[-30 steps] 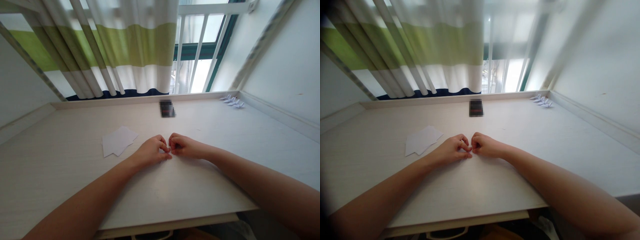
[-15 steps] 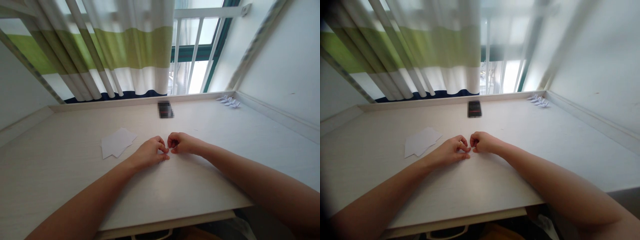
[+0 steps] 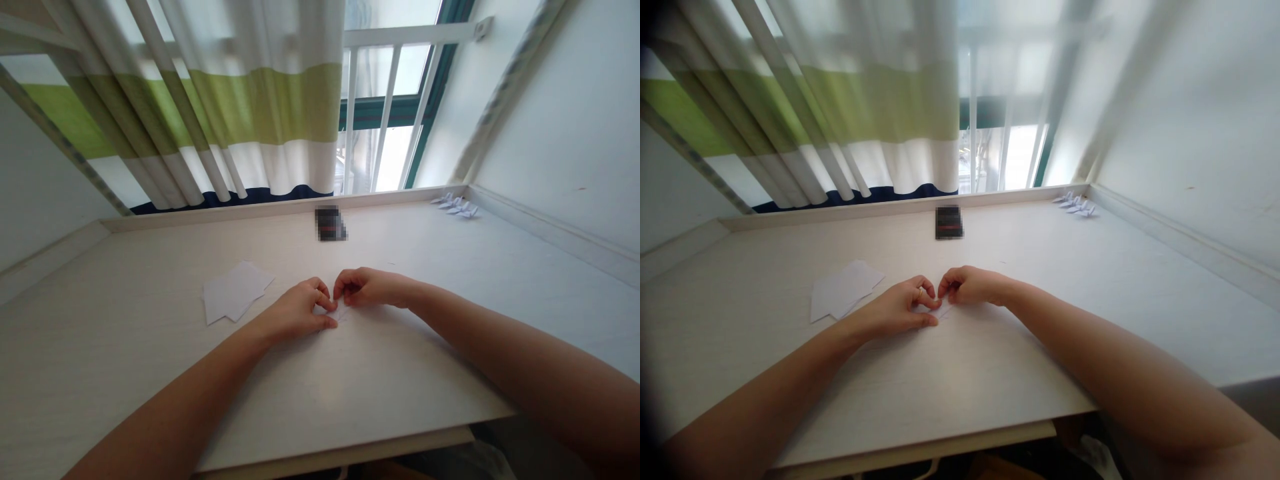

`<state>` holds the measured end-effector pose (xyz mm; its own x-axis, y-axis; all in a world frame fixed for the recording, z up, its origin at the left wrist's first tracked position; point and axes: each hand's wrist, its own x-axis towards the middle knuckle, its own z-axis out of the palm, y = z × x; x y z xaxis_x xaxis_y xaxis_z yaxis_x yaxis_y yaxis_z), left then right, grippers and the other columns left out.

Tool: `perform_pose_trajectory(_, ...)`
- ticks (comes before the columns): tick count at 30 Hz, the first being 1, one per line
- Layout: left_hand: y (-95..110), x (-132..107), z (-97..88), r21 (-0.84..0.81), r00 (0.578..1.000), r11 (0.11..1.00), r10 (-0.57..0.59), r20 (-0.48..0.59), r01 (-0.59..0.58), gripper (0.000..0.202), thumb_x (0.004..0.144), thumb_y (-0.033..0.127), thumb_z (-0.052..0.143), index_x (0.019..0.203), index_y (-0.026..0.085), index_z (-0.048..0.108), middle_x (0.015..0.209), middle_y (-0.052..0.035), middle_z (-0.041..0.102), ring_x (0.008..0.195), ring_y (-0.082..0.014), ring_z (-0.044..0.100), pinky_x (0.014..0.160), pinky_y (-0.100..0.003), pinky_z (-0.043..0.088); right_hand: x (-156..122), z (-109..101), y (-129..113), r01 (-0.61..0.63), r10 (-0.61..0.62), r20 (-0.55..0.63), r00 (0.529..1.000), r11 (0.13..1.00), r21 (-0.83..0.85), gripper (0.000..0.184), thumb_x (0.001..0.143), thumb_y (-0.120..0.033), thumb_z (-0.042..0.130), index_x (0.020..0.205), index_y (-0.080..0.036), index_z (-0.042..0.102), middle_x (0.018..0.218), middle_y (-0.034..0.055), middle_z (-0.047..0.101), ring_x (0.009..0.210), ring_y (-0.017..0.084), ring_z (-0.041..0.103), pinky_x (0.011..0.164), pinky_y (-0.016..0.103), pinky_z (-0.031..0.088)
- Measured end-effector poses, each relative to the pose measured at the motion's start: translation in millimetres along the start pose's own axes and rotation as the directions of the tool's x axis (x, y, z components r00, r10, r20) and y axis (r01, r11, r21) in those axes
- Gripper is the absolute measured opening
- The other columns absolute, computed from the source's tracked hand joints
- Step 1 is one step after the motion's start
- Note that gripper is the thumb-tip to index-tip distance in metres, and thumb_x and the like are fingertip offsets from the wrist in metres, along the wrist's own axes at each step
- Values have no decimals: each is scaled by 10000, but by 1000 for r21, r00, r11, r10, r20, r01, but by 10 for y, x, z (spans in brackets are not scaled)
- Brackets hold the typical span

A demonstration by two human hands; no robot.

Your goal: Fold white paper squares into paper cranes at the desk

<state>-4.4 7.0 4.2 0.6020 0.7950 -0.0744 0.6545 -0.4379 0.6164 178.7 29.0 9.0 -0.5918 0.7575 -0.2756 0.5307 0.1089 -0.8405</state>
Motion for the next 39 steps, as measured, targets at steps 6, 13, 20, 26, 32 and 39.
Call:
perform_pose_trajectory(6,55,-3,24,-4,998,999,-42,-38,41,252,644,429,587,779,245,693,907,-9,533,759,-141,527,690,-250,387,-3,118,-37,31,-51,-130,990,987,-156,135,616,-212,624,719,-147,567,674,-11,510,600,93,463,538,204,355)
perform_pose_trajectory(13,95,28,110,-14,984,993,-117,-133,116,225,588,415,654,718,235,693,812,5,550,661,-122,498,634,-242,379,12,159,-30,68,-141,-185,973,933,-354,161,565,-153,659,697,-145,566,734,2,496,632,99,469,534,190,362)
perform_pose_trajectory(20,69,1,122,33,987,997,-68,-143,74,245,611,426,636,751,233,691,803,1,542,679,-130,493,632,-249,377,54,107,-27,45,-88,-135,987,955,-294,152,566,-116,645,682,-144,551,645,-29,485,568,78,459,512,181,355)
perform_pose_trajectory(26,71,-35,119,58,992,997,-42,-116,49,214,655,394,608,772,232,685,867,-10,555,730,-143,516,677,-259,386,60,50,18,74,-99,-92,991,967,-242,148,581,-66,597,704,-141,564,606,-36,490,555,78,466,513,183,364)
perform_pose_trajectory(32,81,-57,76,90,998,996,7,-64,-2,196,688,355,581,801,229,680,875,-21,542,820,-166,507,751,-265,375,54,0,64,102,-113,-48,992,977,-186,171,584,-33,549,718,-136,576,631,-28,503,579,80,475,543,192,382)
perform_pose_trajectory(39,58,-57,33,26,1000,1000,11,-12,-11,204,656,296,613,830,213,679,889,-19,531,817,-157,508,758,-254,366,39,-13,73,111,-119,-35,992,978,-175,194,590,-27,530,742,-137,581,649,-25,517,598,85,485,569,203,393)
